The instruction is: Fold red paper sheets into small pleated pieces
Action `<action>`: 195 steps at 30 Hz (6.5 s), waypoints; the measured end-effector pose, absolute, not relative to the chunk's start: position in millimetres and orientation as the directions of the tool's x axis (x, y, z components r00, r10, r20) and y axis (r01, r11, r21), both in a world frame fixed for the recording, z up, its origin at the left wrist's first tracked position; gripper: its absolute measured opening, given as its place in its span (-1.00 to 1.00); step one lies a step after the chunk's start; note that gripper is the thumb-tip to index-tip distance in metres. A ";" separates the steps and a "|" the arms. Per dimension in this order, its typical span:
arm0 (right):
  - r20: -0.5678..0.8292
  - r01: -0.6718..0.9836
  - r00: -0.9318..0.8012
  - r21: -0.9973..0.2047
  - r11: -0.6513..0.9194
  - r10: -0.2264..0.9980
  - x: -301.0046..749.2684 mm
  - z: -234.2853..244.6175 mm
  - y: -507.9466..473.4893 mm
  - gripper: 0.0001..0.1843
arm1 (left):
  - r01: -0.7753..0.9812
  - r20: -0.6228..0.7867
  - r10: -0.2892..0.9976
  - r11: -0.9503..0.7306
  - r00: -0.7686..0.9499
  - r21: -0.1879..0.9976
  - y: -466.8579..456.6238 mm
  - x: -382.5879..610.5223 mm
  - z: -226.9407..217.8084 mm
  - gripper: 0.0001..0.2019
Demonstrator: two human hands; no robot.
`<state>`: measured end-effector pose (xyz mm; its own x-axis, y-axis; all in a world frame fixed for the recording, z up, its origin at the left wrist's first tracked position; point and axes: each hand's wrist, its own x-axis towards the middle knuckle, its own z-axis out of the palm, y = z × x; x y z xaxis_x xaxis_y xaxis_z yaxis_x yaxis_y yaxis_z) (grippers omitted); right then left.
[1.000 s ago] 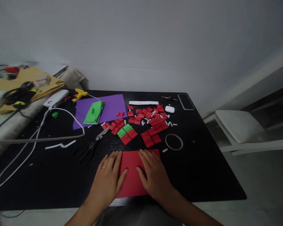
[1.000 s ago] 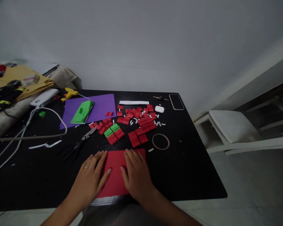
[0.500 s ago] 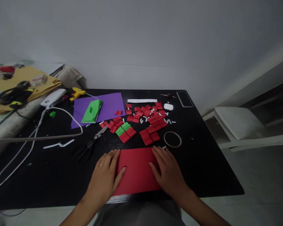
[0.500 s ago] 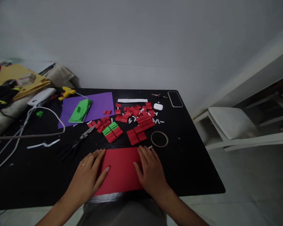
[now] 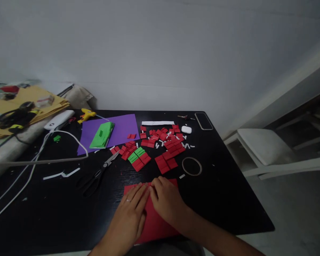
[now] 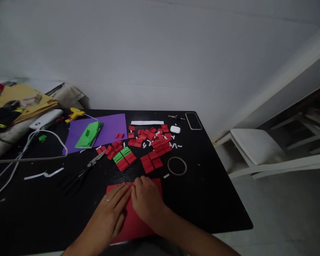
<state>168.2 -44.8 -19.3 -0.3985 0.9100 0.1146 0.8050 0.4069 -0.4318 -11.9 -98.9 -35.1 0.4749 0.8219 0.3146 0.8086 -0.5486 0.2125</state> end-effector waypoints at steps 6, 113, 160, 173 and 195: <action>0.020 0.887 -0.307 -0.356 0.294 0.952 166.2 -16.4 -34.3 -0.85 | 0.821 0.285 0.848 -0.515 0.446 0.248 -100.2 -12.3 -31.1 -0.32; -0.205 0.825 -0.090 -0.563 -0.042 0.975 240.1 20.4 -12.2 -0.74 | 0.948 -0.470 0.871 0.018 0.141 0.319 -46.4 -11.5 20.6 -0.68; -0.265 0.755 -0.304 -0.652 0.062 0.915 213.5 -0.3 -22.9 -0.82 | 0.869 -0.456 0.888 0.181 0.056 0.460 -56.0 -93.3 16.7 -0.55; -0.163 0.484 -0.799 -0.746 0.458 0.579 219.1 18.6 -40.3 -0.58 | 0.688 0.038 0.920 -0.318 0.389 0.652 -78.2 -67.3 -8.2 -0.85; -0.150 0.454 -0.802 -0.783 0.426 0.578 234.6 -3.3 -35.5 -0.57 | 0.630 0.070 0.870 -0.407 0.489 0.661 -65.4 -79.4 -14.2 -0.85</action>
